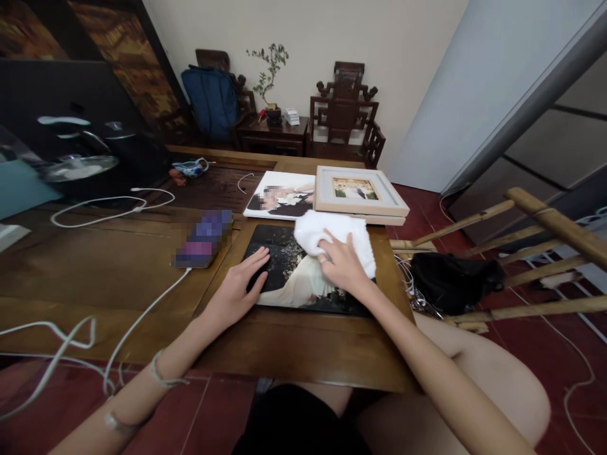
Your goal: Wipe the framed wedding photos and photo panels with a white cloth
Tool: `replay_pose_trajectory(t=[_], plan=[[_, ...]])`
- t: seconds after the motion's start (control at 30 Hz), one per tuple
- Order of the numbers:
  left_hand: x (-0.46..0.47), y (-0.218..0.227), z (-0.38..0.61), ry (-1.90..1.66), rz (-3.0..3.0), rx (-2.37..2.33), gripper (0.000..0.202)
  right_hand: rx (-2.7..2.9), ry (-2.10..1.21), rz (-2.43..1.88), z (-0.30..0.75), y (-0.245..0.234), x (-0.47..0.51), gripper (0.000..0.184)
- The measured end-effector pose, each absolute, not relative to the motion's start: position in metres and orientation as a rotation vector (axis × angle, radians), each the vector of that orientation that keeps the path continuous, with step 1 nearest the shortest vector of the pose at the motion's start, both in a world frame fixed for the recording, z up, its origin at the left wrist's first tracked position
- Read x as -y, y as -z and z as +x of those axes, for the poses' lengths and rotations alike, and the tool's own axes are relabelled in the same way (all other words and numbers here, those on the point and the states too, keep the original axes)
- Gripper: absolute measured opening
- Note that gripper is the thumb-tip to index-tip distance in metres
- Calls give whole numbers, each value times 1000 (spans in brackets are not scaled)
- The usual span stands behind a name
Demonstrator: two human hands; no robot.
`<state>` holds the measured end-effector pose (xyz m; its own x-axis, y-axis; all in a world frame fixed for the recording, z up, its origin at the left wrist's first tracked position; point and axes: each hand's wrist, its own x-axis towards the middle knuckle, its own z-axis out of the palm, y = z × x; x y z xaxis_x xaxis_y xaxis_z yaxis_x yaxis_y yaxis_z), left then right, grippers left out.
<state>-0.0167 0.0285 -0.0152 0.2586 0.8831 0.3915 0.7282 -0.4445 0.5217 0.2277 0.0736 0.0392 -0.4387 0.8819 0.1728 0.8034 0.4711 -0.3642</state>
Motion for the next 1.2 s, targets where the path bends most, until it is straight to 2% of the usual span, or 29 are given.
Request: replay_pose_trajectory(t=[0.27,0.5,0.77,0.93,1.07,1.2], plan=[[-28,14,-17,-932,2309,-1522,39,2442,-99,-1482,277,-27,-9,18],[-27,14,-17,-945,2303,-1511,40,2644,-214,-1272,255,-45,68,19],[-28,14,-18,-929,2306,-1511,39,2474,-244,-1379,274,-39,-16,18],[-29,14,-19,-914,2308,-1513,39,2405,-259,-1438,278,-36,-74,25],[-29,14,-19,-914,2315,-1513,39,2461,-217,-1473,275,-36,-63,23],[-28,14,-18,-918,2324,-1522,39,2540,-208,-1406,266,-38,-9,18]])
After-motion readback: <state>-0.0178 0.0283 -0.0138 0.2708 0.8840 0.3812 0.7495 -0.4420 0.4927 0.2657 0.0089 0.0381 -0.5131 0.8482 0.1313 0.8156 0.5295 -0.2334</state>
